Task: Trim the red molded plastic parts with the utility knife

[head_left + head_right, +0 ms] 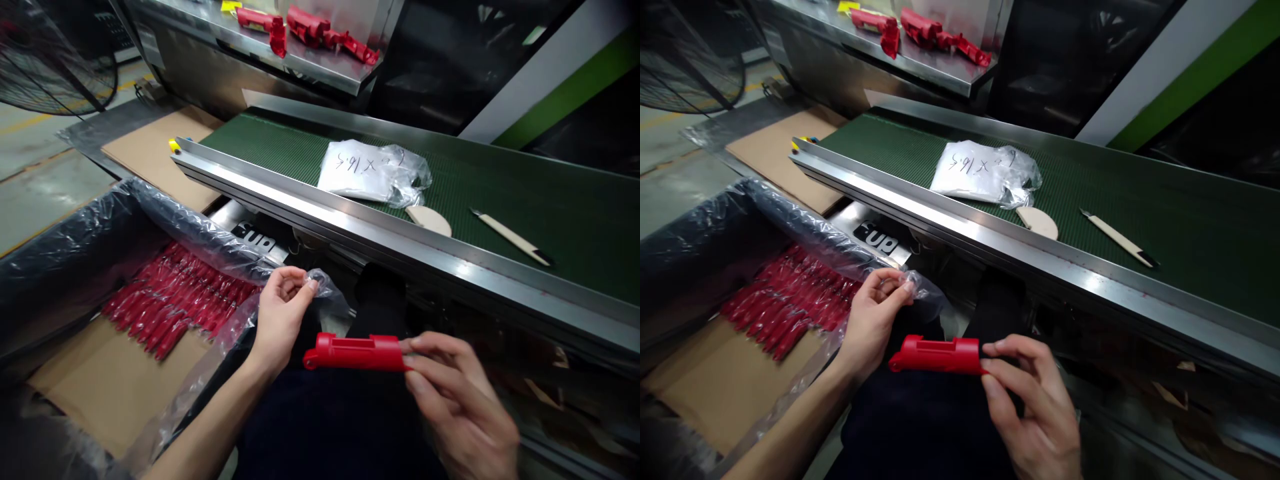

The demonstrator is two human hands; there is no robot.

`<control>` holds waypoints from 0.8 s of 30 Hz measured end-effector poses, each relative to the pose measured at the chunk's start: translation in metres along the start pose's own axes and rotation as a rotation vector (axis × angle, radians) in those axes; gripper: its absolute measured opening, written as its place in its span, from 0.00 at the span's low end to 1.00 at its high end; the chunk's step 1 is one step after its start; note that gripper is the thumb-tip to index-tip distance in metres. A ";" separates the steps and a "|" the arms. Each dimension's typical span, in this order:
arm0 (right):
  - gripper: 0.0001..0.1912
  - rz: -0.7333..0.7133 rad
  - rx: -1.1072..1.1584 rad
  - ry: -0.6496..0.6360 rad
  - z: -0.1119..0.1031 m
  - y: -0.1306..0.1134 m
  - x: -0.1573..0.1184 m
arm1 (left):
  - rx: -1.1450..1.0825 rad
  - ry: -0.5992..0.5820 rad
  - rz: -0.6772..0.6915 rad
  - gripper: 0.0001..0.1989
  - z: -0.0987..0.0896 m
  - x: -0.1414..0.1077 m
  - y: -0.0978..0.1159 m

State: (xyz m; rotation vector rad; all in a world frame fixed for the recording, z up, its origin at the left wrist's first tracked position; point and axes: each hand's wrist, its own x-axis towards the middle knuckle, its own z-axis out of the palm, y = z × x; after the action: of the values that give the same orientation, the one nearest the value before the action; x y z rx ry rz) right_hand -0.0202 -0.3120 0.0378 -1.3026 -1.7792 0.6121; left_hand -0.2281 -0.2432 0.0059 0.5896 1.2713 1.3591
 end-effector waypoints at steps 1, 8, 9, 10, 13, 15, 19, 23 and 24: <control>0.12 -0.022 -0.039 -0.001 -0.006 -0.004 0.000 | 0.069 -0.001 0.020 0.12 -0.001 0.000 -0.001; 0.13 -0.327 -0.445 -0.113 -0.032 -0.016 0.015 | 0.387 -0.091 0.078 0.06 0.003 -0.009 -0.011; 0.13 -0.384 -0.463 -0.110 -0.030 -0.015 0.018 | 0.406 -0.106 0.084 0.06 0.003 -0.011 -0.011; 0.12 -0.419 -0.478 -0.088 -0.028 -0.015 0.021 | 0.420 -0.121 0.089 0.05 0.003 -0.012 -0.012; 0.13 -0.437 -0.485 -0.043 -0.019 -0.012 0.025 | 0.430 -0.159 0.105 0.07 0.004 -0.016 -0.012; 0.15 -0.474 -0.433 -0.126 -0.017 -0.007 0.026 | 0.412 -0.161 0.127 0.08 0.003 -0.017 -0.014; 0.22 -0.560 -0.340 -0.357 -0.024 0.002 0.030 | 0.384 -0.155 0.195 0.08 0.002 -0.017 -0.019; 0.23 -0.620 -0.350 -0.481 -0.026 0.009 0.029 | 0.423 -0.197 0.282 0.08 -0.001 -0.023 -0.025; 0.22 -0.614 -0.374 -0.438 -0.023 0.012 0.026 | 0.442 -0.203 0.303 0.08 -0.001 -0.026 -0.027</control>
State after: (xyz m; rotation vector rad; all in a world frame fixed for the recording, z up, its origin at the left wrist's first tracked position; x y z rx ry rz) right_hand 0.0026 -0.2852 0.0500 -0.7954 -2.5992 0.2251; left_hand -0.2127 -0.2729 -0.0104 1.2376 1.3587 1.2217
